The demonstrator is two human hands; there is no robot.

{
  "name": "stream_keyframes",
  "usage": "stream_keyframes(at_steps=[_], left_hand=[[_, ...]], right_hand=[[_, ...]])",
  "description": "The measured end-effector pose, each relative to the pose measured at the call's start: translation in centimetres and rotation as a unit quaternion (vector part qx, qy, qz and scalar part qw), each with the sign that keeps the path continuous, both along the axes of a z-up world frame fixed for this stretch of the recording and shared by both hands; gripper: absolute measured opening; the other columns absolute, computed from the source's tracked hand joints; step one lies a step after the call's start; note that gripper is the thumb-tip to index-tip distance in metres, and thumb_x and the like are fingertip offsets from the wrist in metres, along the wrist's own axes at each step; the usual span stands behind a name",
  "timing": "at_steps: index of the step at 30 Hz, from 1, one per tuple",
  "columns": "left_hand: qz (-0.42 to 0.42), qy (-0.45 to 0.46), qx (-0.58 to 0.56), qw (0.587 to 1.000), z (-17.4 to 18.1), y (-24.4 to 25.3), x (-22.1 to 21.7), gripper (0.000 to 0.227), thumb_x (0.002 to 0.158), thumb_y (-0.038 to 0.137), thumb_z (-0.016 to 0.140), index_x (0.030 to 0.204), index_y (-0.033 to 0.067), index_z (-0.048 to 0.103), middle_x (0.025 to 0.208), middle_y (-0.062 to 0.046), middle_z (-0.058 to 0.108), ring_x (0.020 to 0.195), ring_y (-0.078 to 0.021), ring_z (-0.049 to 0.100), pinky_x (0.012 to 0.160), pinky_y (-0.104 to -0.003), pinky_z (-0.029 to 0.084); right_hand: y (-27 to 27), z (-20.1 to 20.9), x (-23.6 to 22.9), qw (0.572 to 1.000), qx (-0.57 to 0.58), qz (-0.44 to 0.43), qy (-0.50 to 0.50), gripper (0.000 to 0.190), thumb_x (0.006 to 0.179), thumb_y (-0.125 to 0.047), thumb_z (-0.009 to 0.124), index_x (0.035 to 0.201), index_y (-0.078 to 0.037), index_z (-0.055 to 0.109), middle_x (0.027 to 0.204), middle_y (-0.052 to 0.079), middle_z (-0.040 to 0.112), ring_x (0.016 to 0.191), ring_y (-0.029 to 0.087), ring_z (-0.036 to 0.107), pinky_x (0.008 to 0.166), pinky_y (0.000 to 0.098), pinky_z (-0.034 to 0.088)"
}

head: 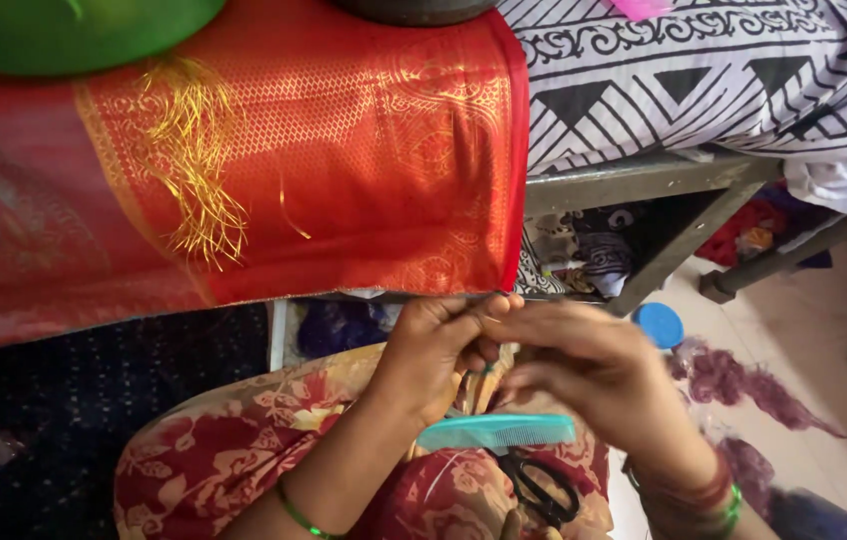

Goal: The person is seen attaching tassels or decorative elements to the edge of a sari.

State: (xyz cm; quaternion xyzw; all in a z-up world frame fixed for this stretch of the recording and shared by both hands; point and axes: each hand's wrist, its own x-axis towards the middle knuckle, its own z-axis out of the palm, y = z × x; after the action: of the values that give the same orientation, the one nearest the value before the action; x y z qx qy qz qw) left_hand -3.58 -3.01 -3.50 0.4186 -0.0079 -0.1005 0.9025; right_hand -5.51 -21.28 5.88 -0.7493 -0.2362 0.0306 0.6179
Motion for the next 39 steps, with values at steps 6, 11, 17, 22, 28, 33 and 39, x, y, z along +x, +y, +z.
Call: stream_keyframes(at_steps=[6,11,17,22,28,33,39], left_hand=[[-0.002,-0.022,-0.051,0.998,-3.4,-0.2,1.0,0.014,0.098,0.009,0.065,0.099,-0.0021,0.073,0.077,-0.005,0.070,0.062,-0.0103,0.064,0.053,-0.023,0.048],[0.007,0.017,-0.022,1.000,0.9,0.9,0.3,0.020,0.095,0.015,0.071,0.103,-0.0026,0.076,0.081,-0.001,0.072,0.060,-0.0042,0.057,0.051,-0.018,0.041],[-0.003,0.036,-0.028,0.999,0.8,0.5,0.6,0.023,0.094,0.018,0.073,0.103,-0.0019,0.077,0.076,0.000,0.069,0.060,-0.0039,0.057,0.051,-0.018,0.039],[0.026,0.002,0.038,0.999,1.0,0.7,0.4,0.023,0.094,0.022,0.074,0.100,0.0000,0.079,0.064,0.001,0.063,0.054,-0.0041,0.052,0.050,-0.018,0.038],[0.057,-0.039,0.198,0.978,3.2,1.8,-0.2,0.021,0.090,0.021,0.076,0.096,0.0014,0.081,0.058,0.001,0.062,0.047,-0.0045,0.049,0.046,-0.021,0.039],[0.013,0.038,0.295,0.955,5.7,2.4,-0.4,0.022,0.082,0.025,0.080,0.090,0.0033,0.080,0.055,0.001,0.057,0.043,-0.0073,0.045,0.038,-0.026,0.031],[-0.023,-0.059,0.242,0.968,4.1,3.1,0.2,0.023,0.082,0.021,0.086,0.085,-0.0011,0.081,0.062,0.000,0.063,0.053,-0.0063,0.046,0.048,-0.026,0.035]], right_hand=[[2.3,2.1,0.0,0.936,-0.189,0.123,-0.272,0.058,0.079,0.000,0.076,0.135,-0.003,0.062,0.131,0.015,0.067,0.112,0.022,0.069,0.084,0.0303,0.058],[-2.9,-2.0,-0.7,0.960,-0.209,0.051,-0.182,0.056,0.080,-0.001,0.078,0.135,-0.009,0.067,0.130,0.009,0.069,0.084,0.006,0.070,0.075,0.0240,0.061],[-5.5,-4.1,-1.6,0.990,-0.137,0.012,-0.012,0.055,0.082,0.002,0.076,0.135,-0.004,0.062,0.102,0.006,0.074,0.085,0.012,0.075,0.073,0.0262,0.063],[-6.9,-4.3,-1.0,0.995,0.031,0.007,0.095,0.044,0.086,0.004,0.074,0.129,0.005,0.064,0.099,0.011,0.072,0.093,0.016,0.070,0.083,0.0314,0.058],[-4.5,1.1,-0.4,0.990,-0.088,-0.091,0.070,0.034,0.088,-0.006,0.073,0.122,0.002,0.073,0.094,0.011,0.069,0.079,0.018,0.064,0.067,0.0336,0.053],[-1.3,6.1,1.1,0.859,-0.389,0.062,-0.328,0.023,0.078,-0.019,0.078,0.100,-0.013,0.079,0.085,0.005,0.072,0.077,0.022,0.069,0.065,0.0360,0.055],[1.7,7.3,3.7,0.870,-0.330,0.053,-0.362,0.011,0.081,-0.006,0.077,0.092,-0.007,0.075,0.089,0.006,0.068,0.086,0.025,0.067,0.071,0.0368,0.055]])
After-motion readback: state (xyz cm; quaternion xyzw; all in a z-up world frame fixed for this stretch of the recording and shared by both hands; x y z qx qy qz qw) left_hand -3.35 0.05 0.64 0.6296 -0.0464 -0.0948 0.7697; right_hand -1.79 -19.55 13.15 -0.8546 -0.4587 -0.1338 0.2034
